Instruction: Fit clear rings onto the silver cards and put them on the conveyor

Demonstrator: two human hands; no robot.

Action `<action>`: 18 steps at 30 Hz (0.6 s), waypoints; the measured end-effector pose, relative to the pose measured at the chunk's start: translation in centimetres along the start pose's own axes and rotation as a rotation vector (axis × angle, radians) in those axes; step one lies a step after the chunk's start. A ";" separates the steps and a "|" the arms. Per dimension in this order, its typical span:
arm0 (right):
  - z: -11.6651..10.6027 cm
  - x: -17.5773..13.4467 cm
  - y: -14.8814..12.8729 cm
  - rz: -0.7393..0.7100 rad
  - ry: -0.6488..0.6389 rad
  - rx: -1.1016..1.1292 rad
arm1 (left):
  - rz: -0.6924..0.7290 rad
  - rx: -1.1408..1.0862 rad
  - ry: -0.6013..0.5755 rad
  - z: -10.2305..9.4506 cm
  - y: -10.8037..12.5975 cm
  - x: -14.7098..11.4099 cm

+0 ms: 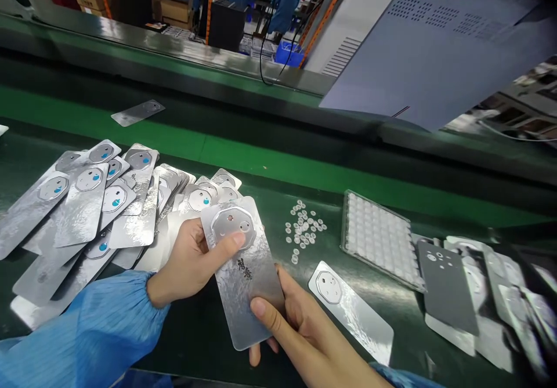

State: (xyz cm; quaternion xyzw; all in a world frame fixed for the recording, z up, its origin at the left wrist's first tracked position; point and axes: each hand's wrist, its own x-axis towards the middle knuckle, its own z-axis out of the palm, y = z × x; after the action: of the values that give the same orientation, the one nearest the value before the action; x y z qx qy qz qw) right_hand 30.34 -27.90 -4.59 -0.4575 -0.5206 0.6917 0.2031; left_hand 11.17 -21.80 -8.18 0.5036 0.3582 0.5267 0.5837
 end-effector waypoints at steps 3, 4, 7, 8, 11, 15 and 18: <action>-1.2 0.2 -0.5 -0.034 -0.025 -0.166 | -0.085 -0.010 0.011 -0.2 -0.7 0.2; -2.1 0.3 -0.7 -0.048 -0.052 -0.273 | -0.126 -0.007 0.035 -0.2 -1.0 0.3; -6.4 0.7 -0.3 -0.108 0.067 -0.655 | -0.210 0.068 0.099 0.0 -2.6 0.6; -8.0 0.8 0.2 -0.126 0.196 -0.763 | -0.228 0.104 0.081 0.1 -3.1 0.5; -11.7 1.1 2.3 -0.149 0.500 -0.980 | -0.293 0.168 -0.052 0.7 -4.3 -0.1; -13.1 1.7 4.7 -0.194 0.509 -1.033 | -0.333 0.215 -0.117 1.3 -4.9 -1.1; -13.2 2.2 5.3 -0.234 0.536 -1.026 | -0.350 0.237 -0.130 1.4 -5.0 -1.3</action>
State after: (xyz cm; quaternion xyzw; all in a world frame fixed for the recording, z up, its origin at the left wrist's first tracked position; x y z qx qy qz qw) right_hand 41.41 -21.12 -10.84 -0.5955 -0.7663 0.1847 0.1553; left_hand 13.55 -23.01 -12.80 0.5315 0.4612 0.3382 0.6248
